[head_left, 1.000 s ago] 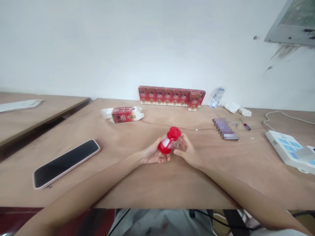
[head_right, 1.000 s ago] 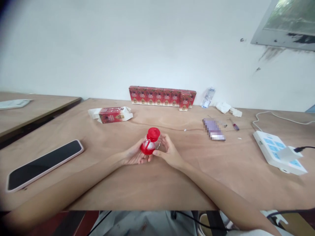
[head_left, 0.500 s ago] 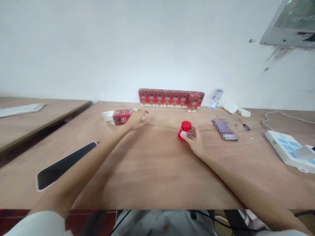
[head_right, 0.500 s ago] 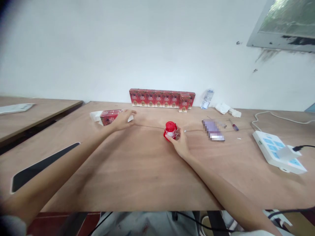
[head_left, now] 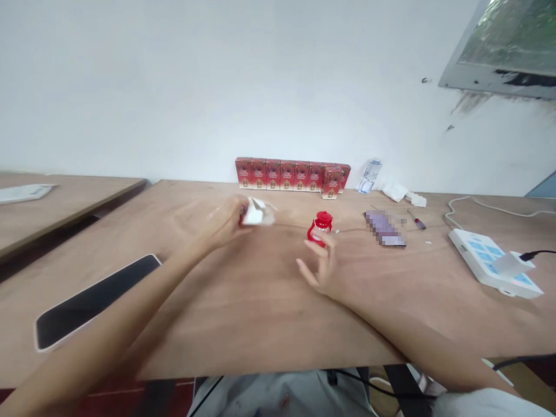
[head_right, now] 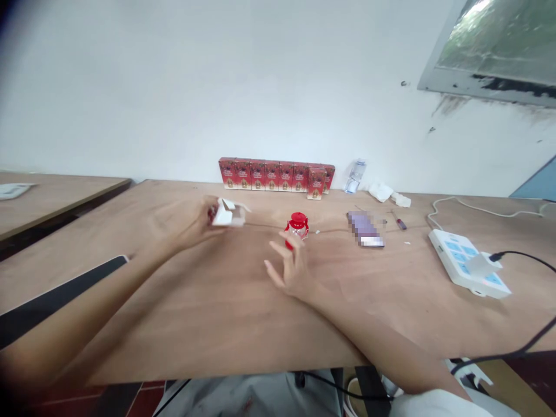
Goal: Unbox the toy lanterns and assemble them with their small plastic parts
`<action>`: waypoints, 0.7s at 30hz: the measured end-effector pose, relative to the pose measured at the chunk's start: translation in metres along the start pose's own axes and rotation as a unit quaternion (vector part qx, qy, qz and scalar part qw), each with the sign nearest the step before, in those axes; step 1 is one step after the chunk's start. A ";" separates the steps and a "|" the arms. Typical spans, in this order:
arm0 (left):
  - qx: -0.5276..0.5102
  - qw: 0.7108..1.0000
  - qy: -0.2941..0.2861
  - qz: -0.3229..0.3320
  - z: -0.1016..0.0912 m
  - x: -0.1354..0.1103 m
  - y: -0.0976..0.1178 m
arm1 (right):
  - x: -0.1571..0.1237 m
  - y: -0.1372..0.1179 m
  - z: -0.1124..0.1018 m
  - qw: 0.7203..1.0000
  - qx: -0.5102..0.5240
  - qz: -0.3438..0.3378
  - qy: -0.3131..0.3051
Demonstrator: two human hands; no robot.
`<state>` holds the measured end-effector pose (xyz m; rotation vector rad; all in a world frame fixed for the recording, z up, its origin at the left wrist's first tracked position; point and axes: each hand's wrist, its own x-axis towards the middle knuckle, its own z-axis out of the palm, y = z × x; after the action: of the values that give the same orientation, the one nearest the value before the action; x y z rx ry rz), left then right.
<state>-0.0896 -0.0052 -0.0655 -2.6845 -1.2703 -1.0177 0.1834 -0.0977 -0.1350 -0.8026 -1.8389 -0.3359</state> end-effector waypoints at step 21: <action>0.009 0.957 0.118 0.266 0.030 -0.057 0.074 | -0.001 -0.009 0.001 0.987 0.140 -0.046 -0.063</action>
<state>-0.0483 -0.0863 -0.1019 -2.5590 -0.4674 -1.1744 0.1765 -0.1042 -0.1349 -0.5567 -1.9907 -0.0812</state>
